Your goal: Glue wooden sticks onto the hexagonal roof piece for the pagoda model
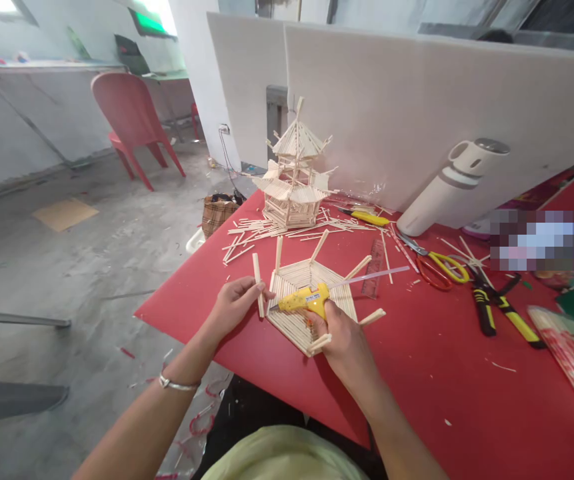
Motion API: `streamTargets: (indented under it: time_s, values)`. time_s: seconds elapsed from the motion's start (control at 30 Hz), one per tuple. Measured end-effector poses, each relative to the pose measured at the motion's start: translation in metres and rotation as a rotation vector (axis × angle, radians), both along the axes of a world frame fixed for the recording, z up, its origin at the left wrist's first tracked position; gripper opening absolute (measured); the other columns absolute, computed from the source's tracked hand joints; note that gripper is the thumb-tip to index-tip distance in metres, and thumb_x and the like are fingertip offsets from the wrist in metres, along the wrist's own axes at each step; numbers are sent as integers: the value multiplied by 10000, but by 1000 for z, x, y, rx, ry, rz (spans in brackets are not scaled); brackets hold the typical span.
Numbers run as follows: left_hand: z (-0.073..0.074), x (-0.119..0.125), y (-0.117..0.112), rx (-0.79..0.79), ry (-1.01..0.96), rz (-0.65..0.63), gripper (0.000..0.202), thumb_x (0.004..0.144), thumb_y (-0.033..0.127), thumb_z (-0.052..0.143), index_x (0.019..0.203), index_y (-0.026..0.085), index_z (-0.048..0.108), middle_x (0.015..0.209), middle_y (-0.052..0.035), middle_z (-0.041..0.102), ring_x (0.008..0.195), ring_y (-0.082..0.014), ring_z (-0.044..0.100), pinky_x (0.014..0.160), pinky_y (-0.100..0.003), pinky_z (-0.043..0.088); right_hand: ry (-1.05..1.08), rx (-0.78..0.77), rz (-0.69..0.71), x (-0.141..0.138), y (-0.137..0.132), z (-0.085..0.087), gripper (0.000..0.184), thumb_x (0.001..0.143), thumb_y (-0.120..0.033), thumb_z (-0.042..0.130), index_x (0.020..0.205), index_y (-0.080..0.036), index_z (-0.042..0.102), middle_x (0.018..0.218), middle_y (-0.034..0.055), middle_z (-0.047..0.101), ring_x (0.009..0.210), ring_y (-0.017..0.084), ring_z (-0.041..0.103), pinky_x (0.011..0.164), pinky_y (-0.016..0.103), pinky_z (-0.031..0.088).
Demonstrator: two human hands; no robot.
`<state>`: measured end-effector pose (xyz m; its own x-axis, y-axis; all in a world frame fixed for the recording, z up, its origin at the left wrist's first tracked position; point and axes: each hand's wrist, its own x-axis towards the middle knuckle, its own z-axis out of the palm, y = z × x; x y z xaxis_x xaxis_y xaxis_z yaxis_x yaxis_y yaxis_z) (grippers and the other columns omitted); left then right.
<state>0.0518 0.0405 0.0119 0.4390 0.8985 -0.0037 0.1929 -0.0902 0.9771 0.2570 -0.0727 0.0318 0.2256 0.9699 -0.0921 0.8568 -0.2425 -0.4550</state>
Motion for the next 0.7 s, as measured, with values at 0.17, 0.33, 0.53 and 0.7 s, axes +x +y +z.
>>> streamTargets:
  time_s: [0.17,0.33,0.53,0.7]
  values:
    - [1,1,0,-51,-16,5,389,904,479,554,809,141,721,625,-46,705,531,-155,623,603,-285,506,13,-5,22,1,0,2,227,1003,-386,410,904,-211,515,858,63,674,793,216,645,627,280,352]
    - [4,4,-2,-48,-13,22,373,887,482,561,730,160,665,582,-31,692,528,-156,619,584,-278,495,13,-17,30,1,-1,5,242,1007,-405,392,886,-223,495,825,54,663,773,212,640,613,274,345]
    - [3,3,-3,-37,3,26,352,891,449,547,709,162,635,615,-28,699,538,-151,617,581,-267,482,-3,-24,18,0,-1,2,243,1002,-409,396,905,-217,510,868,63,674,787,215,636,603,275,332]
    - [5,4,-3,-29,4,32,353,888,455,541,716,163,641,599,-24,687,545,-150,616,585,-264,489,-18,-31,12,0,-1,1,243,997,-403,409,904,-212,527,870,65,684,797,217,638,590,278,317]
